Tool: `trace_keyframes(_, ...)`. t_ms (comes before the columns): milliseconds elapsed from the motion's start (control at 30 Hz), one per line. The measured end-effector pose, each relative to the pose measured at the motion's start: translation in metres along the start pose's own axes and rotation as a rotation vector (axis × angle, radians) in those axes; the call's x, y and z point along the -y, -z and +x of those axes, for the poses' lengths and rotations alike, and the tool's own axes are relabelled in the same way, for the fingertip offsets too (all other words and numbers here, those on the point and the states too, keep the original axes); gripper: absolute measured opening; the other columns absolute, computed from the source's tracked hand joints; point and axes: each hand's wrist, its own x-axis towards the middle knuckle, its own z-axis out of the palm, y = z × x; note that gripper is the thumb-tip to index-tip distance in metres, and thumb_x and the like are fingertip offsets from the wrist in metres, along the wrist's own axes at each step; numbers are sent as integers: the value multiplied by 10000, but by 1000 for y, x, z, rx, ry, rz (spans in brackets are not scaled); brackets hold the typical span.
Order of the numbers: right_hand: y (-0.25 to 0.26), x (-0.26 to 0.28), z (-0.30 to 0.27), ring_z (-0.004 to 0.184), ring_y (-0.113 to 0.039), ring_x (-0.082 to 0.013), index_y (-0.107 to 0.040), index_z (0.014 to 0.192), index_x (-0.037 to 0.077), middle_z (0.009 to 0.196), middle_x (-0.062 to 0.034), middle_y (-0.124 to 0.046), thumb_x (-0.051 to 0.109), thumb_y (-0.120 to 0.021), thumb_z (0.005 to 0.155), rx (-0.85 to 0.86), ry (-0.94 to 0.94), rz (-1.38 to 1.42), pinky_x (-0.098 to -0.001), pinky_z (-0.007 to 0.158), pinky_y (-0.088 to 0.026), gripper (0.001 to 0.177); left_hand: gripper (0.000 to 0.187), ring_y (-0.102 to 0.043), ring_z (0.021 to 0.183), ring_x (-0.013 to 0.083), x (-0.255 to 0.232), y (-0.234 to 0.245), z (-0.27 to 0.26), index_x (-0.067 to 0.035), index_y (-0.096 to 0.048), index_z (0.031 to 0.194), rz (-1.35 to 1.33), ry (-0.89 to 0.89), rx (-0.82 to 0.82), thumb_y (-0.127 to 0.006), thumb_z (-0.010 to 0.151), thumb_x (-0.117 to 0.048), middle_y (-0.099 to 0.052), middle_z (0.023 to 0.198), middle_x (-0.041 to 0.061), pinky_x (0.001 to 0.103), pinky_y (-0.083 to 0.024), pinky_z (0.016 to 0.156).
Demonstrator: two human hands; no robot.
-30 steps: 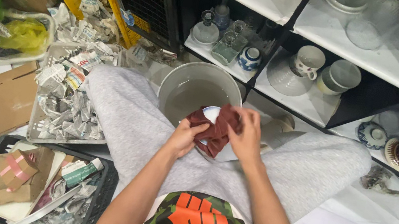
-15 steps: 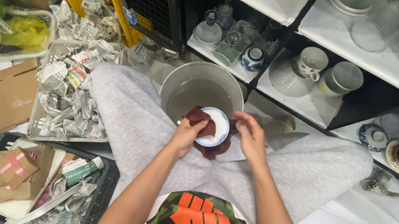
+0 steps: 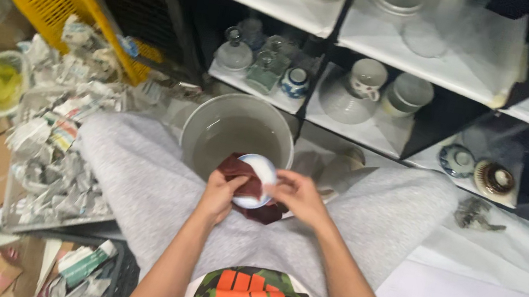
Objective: The person sits cross-legged on the floor and wipes various ceramic and glass items with a red cloth. They handle bowls, plates, glasses, and a pitcher, wiping each item and placing it on a nearby shelf.
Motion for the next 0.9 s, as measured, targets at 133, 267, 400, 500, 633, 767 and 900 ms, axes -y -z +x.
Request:
trace_keyframes(133, -5, 3, -17, 746, -707, -94, -679, 1245, -5, 868, -54, -751, 120, -740, 897, -32, -98, -61, -256, 604, -525, 375, 251, -678, 1055, 192, -8, -11, -6, 14, -671, 1214, 187, -58, -99, -607, 983, -59, -723, 1177, 108, 338, -537, 939)
trace_keyframes(267, -2, -6, -24, 751, -705, -109, -703, 1216, -38, 899, -67, -756, 111, -723, 932, -180, 39, -57, -264, 683, -580, 321, 319, -632, 979, 245, -13, -23, -10, -30, -645, 1272, 163, 86, -142, -525, 1037, -210, -700, 1157, 115, 452, -445, 767)
trace_keyframes(400, 28, -6, -30, 765, -711, -129, -730, 1169, -33, 937, -79, -766, 120, -702, 926, -396, 75, 77, -289, 677, -592, 289, 407, -634, 1195, 240, -20, -17, -7, -59, -542, 1360, -99, 111, -91, -500, 1046, -316, -641, 1323, 105, 428, -537, 1005)
trace_keyframes(500, 63, 1, -33, 812, -710, -166, -712, 1129, -32, 990, -94, -743, 97, -689, 923, -566, 55, 316, -323, 697, -603, 244, 509, -560, 1291, 259, -21, -7, -8, -89, -467, 1440, -255, 151, -20, -463, 1043, -408, -549, 1444, 99, 444, -497, 1080)
trace_keyframes(633, 123, 10, -17, 916, -715, -242, -641, 1092, -43, 1051, -155, -698, 50, -637, 940, -713, 178, 537, -400, 806, -648, 178, 601, -509, 1367, 271, -17, -3, -10, -95, -442, 1485, -388, 231, 77, -432, 1036, -494, -518, 1506, 93, 449, -432, 1123)
trace_keyframes(767, 190, 11, 15, 968, -699, -250, -580, 1169, -71, 1106, -157, -664, 33, -597, 957, -875, 292, 596, -416, 897, -612, 237, 604, -513, 1358, 281, -17, -6, -7, -88, -432, 1492, -340, 255, 64, -458, 1024, -468, -520, 1503, 100, 467, -420, 1131)
trace_keyframes(900, 246, 1, 62, 977, -701, -258, -559, 1217, -60, 1080, -154, -654, 17, -602, 964, -913, 328, 755, -433, 941, -591, 269, 599, -511, 1345, 281, -16, -9, -10, -106, -422, 1487, -315, 308, 68, -469, 1010, -465, -508, 1501, 91, 473, -426, 1118)
